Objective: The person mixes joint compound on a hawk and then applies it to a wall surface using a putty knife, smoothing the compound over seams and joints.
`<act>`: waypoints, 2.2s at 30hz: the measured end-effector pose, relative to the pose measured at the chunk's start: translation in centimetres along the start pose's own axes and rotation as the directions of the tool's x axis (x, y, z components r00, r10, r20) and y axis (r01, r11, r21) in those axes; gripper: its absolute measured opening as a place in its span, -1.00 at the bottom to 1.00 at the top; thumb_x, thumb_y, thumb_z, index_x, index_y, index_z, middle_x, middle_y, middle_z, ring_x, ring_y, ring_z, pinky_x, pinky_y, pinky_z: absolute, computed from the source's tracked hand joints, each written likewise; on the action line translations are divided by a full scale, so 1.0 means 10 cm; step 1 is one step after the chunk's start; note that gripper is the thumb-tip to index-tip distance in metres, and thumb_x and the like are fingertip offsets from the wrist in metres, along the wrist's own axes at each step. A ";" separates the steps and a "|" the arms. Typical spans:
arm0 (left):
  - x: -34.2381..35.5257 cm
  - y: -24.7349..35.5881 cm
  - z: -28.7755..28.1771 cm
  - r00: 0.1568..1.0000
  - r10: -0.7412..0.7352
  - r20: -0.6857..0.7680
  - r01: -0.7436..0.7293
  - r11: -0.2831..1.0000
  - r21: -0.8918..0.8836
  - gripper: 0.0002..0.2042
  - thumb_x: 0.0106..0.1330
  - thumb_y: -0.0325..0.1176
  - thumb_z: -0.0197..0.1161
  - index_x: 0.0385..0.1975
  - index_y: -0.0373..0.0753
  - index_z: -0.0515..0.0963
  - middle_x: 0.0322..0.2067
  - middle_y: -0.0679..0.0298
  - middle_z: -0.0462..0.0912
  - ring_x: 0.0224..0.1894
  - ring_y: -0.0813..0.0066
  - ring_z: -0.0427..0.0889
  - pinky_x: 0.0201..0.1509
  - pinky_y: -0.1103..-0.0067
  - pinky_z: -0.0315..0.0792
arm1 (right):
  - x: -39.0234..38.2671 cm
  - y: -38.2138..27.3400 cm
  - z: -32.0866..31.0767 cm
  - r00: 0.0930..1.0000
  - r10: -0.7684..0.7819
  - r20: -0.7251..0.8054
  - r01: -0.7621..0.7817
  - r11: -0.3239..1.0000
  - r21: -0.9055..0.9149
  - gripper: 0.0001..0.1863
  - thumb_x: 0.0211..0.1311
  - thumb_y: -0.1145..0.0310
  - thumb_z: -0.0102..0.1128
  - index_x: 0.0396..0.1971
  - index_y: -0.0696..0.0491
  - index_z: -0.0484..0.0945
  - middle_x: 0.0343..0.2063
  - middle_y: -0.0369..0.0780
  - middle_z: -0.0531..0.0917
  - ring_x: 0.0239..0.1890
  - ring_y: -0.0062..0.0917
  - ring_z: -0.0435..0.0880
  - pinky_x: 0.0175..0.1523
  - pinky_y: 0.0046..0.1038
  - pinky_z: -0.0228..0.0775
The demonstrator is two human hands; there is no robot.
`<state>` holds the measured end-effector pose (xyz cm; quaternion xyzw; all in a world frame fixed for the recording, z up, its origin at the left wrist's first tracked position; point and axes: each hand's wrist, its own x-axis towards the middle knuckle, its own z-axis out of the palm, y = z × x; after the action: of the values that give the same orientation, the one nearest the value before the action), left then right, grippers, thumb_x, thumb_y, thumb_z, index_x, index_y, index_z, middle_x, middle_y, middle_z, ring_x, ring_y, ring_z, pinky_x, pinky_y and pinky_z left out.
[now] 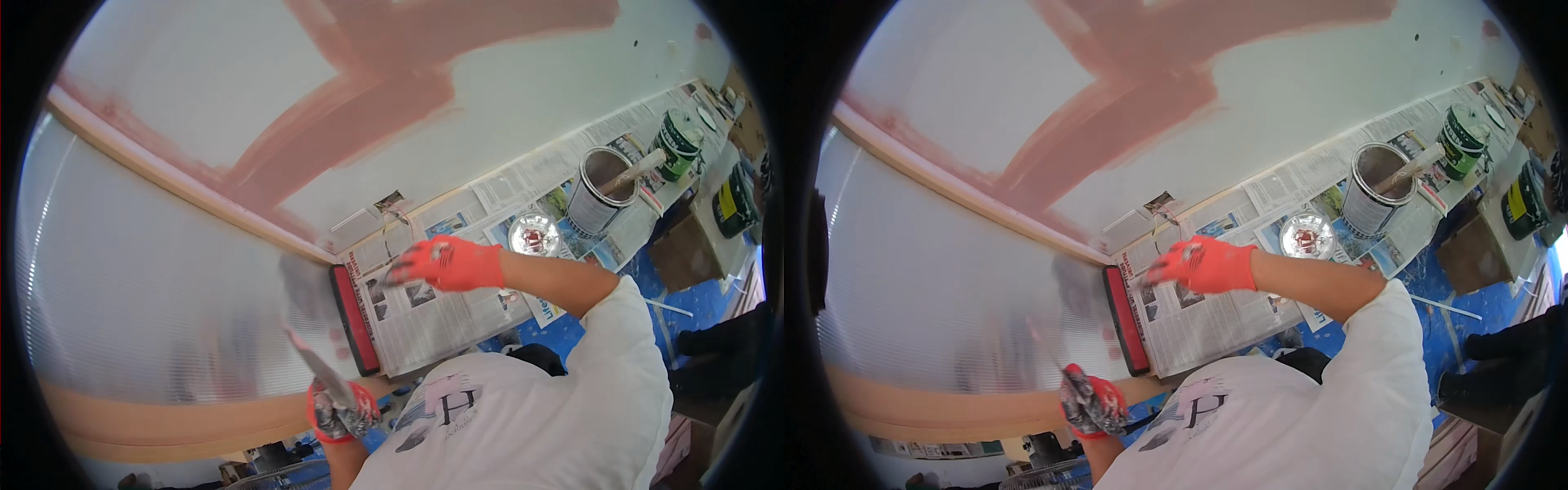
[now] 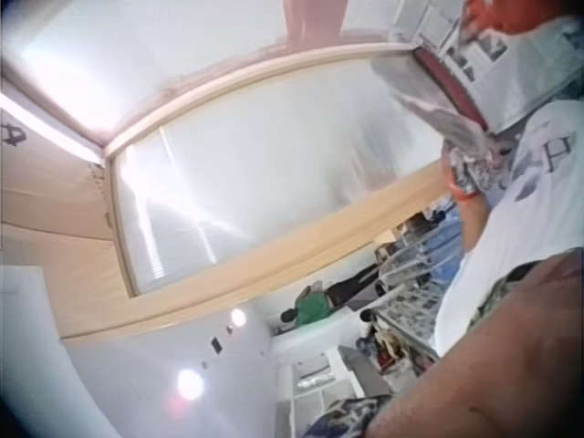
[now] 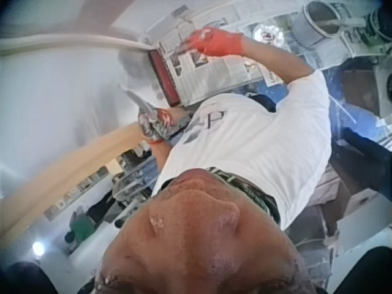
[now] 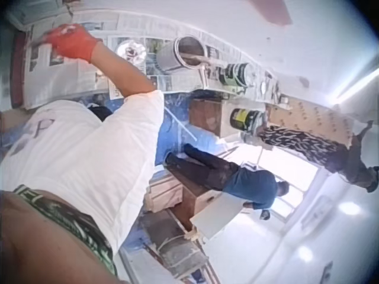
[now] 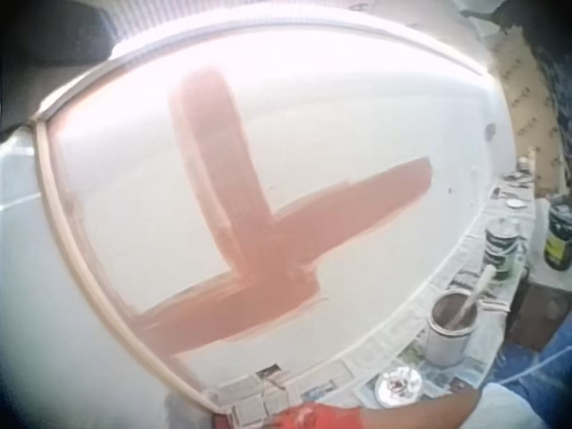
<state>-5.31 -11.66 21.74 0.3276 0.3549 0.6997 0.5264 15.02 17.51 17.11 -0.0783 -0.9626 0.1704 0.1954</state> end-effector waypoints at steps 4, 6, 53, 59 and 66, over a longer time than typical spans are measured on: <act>0.09 0.07 0.02 0.984 0.140 -0.108 -0.134 0.989 0.060 -0.64 0.49 0.02 -0.07 -0.15 -0.20 0.32 -0.70 0.16 0.45 -0.79 0.28 0.42 -0.72 0.32 0.42 | 0.17 0.55 -0.22 0.775 0.413 -0.479 -0.455 0.890 0.030 -0.36 0.22 0.46 0.08 0.35 -0.09 0.24 0.16 -0.06 0.44 0.13 -0.15 0.46 0.09 -0.22 0.44; 0.11 0.07 0.10 0.988 0.098 -0.120 -0.084 0.990 0.112 -0.63 0.48 0.02 -0.06 -0.11 -0.21 0.32 -0.63 0.13 0.48 -0.72 0.23 0.47 -0.65 0.28 0.45 | 0.32 0.93 -0.60 0.441 0.554 -0.707 -0.621 0.756 0.205 -0.37 0.26 0.41 0.08 0.35 0.00 0.20 0.12 0.00 0.44 0.08 -0.13 0.46 0.06 -0.21 0.45; 0.27 -0.59 -0.58 0.957 -0.197 -0.215 0.276 0.848 0.452 -0.60 0.47 -0.41 0.04 0.25 -0.42 0.33 0.07 0.10 0.53 0.04 0.38 0.52 0.18 0.51 0.37 | -0.25 -0.60 -0.36 0.915 0.376 -0.144 -0.108 0.573 0.812 -0.54 0.44 0.40 -0.07 0.31 0.08 0.33 -0.11 -0.09 0.62 -0.19 -0.42 0.61 -0.08 -0.43 0.46; 0.53 -0.64 0.16 0.973 -0.204 -0.107 0.211 0.607 0.766 -0.70 0.44 -0.42 0.06 0.09 -0.41 0.40 -0.17 0.21 0.59 -0.12 0.51 0.57 0.00 0.54 0.46 | -0.82 -0.26 -0.58 0.933 0.359 -0.015 -0.206 0.569 0.796 -0.56 0.45 0.41 -0.03 0.29 0.04 0.37 -0.41 -0.24 0.56 -0.54 -0.67 0.35 -0.34 -0.57 0.30; 0.72 -0.86 0.36 0.940 -0.269 -0.208 0.333 0.602 0.726 -0.68 0.43 -0.52 0.10 0.14 -0.46 0.36 -0.01 -0.02 0.52 0.09 0.12 0.54 0.26 0.32 0.35 | -1.24 0.08 -0.57 0.941 0.240 -0.237 -0.045 0.786 0.617 -0.54 0.43 0.46 -0.02 0.31 0.10 0.34 -0.13 -0.13 0.65 -0.44 -0.57 0.49 -0.19 -0.51 0.42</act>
<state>0.36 -2.50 17.06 0.4237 0.6820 0.4030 0.4393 28.69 17.23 17.49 -0.1106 -0.8074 0.4682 0.3415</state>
